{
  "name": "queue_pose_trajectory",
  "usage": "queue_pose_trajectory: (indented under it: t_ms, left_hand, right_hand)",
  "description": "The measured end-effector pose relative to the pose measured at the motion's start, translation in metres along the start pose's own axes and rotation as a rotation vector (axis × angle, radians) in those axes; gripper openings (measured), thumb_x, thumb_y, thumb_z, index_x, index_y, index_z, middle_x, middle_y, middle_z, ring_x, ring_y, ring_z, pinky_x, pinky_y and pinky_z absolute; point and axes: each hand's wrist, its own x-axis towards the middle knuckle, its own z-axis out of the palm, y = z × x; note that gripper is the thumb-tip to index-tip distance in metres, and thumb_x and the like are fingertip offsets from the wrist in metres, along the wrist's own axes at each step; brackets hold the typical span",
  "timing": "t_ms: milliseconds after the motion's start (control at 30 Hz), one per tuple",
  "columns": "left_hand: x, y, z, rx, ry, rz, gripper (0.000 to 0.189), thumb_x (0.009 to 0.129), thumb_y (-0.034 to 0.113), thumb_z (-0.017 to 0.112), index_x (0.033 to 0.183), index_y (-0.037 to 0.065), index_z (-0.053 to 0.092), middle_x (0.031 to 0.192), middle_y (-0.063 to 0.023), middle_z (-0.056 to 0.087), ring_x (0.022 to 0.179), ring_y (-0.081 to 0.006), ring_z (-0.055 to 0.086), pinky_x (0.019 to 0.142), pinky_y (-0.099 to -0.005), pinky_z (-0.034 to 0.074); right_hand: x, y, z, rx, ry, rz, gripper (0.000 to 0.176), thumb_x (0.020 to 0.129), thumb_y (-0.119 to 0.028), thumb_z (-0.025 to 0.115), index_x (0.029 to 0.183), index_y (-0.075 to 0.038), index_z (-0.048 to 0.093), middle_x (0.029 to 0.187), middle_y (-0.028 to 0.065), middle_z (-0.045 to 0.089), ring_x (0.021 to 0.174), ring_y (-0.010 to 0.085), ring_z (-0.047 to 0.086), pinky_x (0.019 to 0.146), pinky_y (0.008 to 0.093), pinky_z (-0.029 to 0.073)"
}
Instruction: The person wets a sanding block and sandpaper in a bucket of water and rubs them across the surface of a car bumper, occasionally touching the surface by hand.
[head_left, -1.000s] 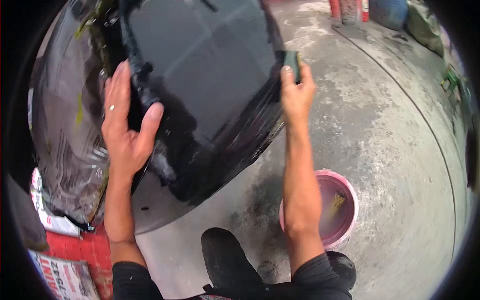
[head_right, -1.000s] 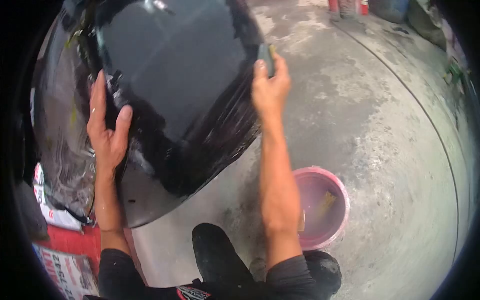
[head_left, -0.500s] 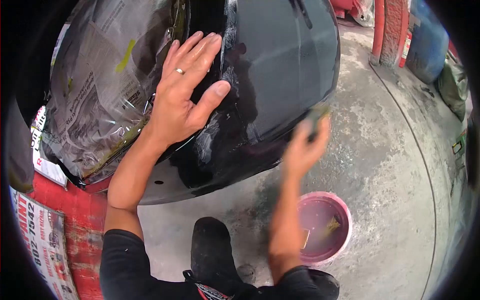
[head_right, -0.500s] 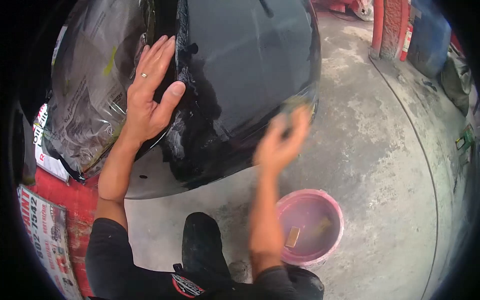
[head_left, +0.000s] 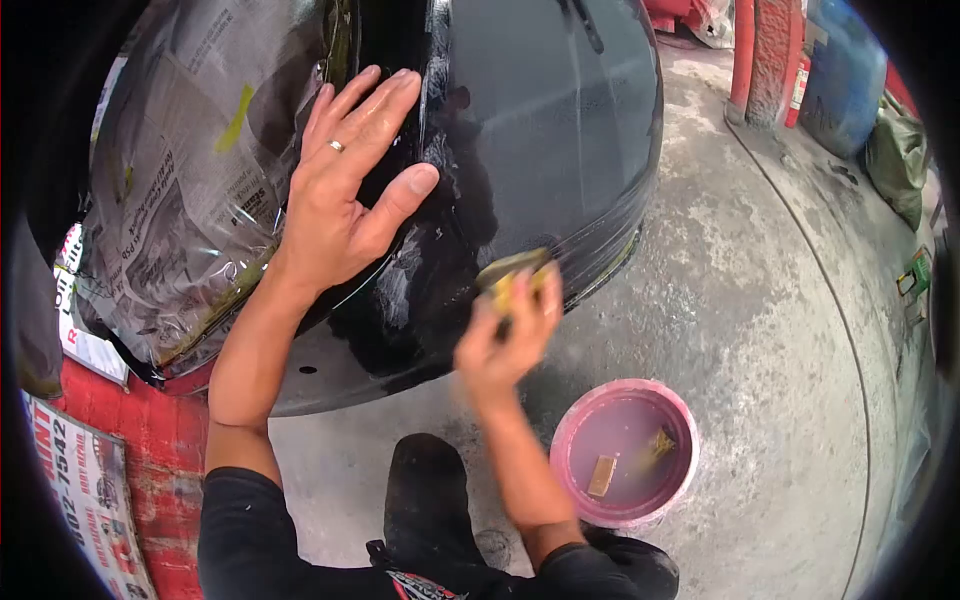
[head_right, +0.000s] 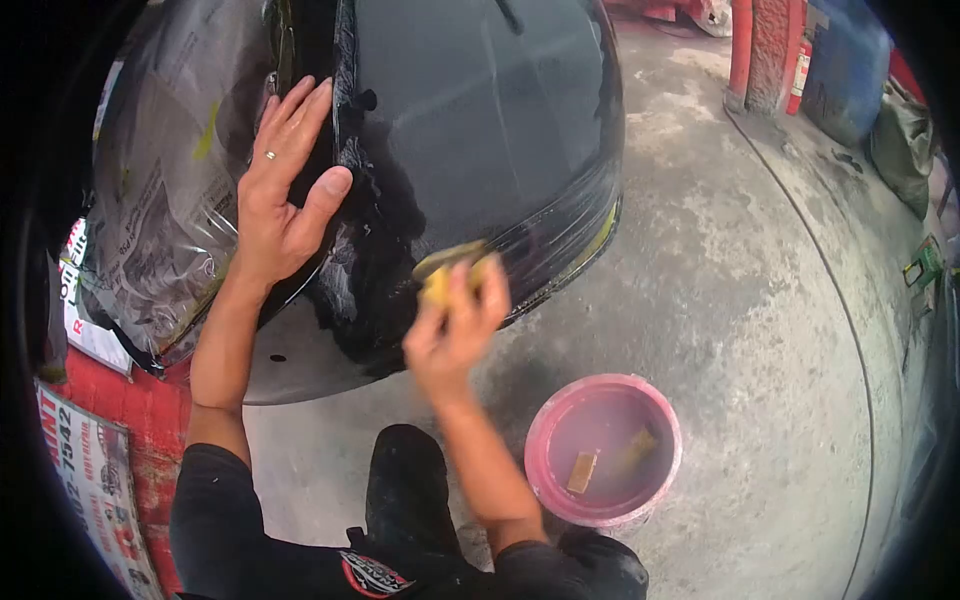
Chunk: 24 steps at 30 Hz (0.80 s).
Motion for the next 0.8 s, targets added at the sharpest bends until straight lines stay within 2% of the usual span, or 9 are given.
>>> queue_pose_trajectory:
  t_ms: [67,167,300,333,433,500,600,733,800]
  left_hand:
    - [0.002,-0.002,0.001,-0.004,0.011,0.007,0.059,0.089,0.025,0.071,0.142,0.007,0.054,0.140,-0.0146,0.059,0.136,-0.0373,0.048,0.117,-0.0530,0.025]
    - [0.000,0.002,0.000,-0.013,0.000,0.015,0.059,0.089,0.025,0.071,0.142,0.007,0.055,0.140,-0.0141,0.059,0.136,-0.0369,0.048,0.117,-0.0529,0.025]
    - [0.000,-0.001,0.001,-0.012,0.013,0.019,0.057,0.089,0.022,0.072,0.141,0.005,0.055,0.140,-0.0138,0.059,0.137,-0.0369,0.048,0.117,-0.0526,0.025]
    - [0.000,-0.001,0.000,-0.001,0.007,0.019,0.057,0.089,0.022,0.071,0.141,0.004,0.055,0.140,-0.0137,0.059,0.137,-0.0367,0.048,0.117,-0.0526,0.025]
    - [0.001,-0.002,0.001,-0.010,-0.003,0.027,0.057,0.089,0.021,0.071,0.140,0.002,0.055,0.141,-0.0136,0.059,0.136,-0.0360,0.049,0.117,-0.0528,0.025]
    - [0.000,-0.002,0.000,0.017,0.016,0.050,0.056,0.089,0.021,0.071,0.140,0.002,0.055,0.140,-0.0135,0.059,0.135,-0.0360,0.050,0.118,-0.0527,0.025]
    - [0.003,-0.003,0.004,0.010,0.028,0.051,0.055,0.090,0.021,0.070,0.140,0.001,0.055,0.139,-0.0136,0.060,0.135,-0.0359,0.050,0.118,-0.0523,0.025]
    - [0.000,-0.007,0.002,0.005,0.035,0.064,0.055,0.090,0.022,0.071,0.138,0.002,0.057,0.138,-0.0132,0.061,0.134,-0.0353,0.051,0.117,-0.0520,0.026]
    - [-0.002,-0.009,0.002,-0.004,0.022,0.066,0.054,0.089,0.022,0.072,0.138,0.002,0.057,0.138,-0.0130,0.061,0.134,-0.0352,0.051,0.117,-0.0516,0.026]
  right_hand:
    - [0.080,0.046,0.002,0.049,0.145,0.064,0.038,0.093,-0.008,0.063,0.130,0.004,0.058,0.126,0.0213,0.063,0.121,0.0330,0.058,0.106,0.0437,0.043]
    - [0.157,0.072,-0.019,0.426,-0.071,0.714,0.041,0.097,-0.012,0.061,0.132,0.006,0.055,0.131,0.0227,0.058,0.124,0.0315,0.055,0.108,0.0405,0.040]
    - [-0.004,0.022,-0.001,-0.101,0.026,0.049,0.044,0.095,-0.011,0.058,0.135,0.005,0.051,0.142,0.0293,0.047,0.134,0.0448,0.044,0.114,0.0531,0.032]
    - [-0.056,0.003,0.013,-0.025,0.080,0.187,0.041,0.096,-0.012,0.056,0.133,0.005,0.053,0.142,0.0302,0.046,0.134,0.0476,0.043,0.113,0.0551,0.032]
    - [0.001,0.037,0.006,-0.086,0.177,0.177,0.040,0.098,-0.015,0.057,0.131,0.006,0.052,0.135,0.0282,0.050,0.127,0.0438,0.049,0.110,0.0515,0.035]
    - [0.079,0.090,-0.014,0.041,0.078,0.642,0.042,0.098,-0.019,0.060,0.130,0.007,0.052,0.130,0.0255,0.054,0.120,0.0402,0.053,0.107,0.0474,0.038]
    - [0.072,0.095,-0.016,0.110,0.066,0.679,0.045,0.097,-0.019,0.063,0.131,0.007,0.051,0.129,0.0242,0.055,0.118,0.0379,0.053,0.104,0.0449,0.040]
    - [-0.072,-0.032,0.004,-0.028,0.033,0.394,0.044,0.094,-0.011,0.061,0.130,0.011,0.048,0.127,0.0288,0.052,0.122,0.0447,0.049,0.109,0.0515,0.034]
    - [-0.063,-0.004,0.004,-0.010,0.082,0.409,0.042,0.095,-0.012,0.061,0.129,0.010,0.048,0.126,0.0284,0.053,0.121,0.0420,0.050,0.108,0.0496,0.036]
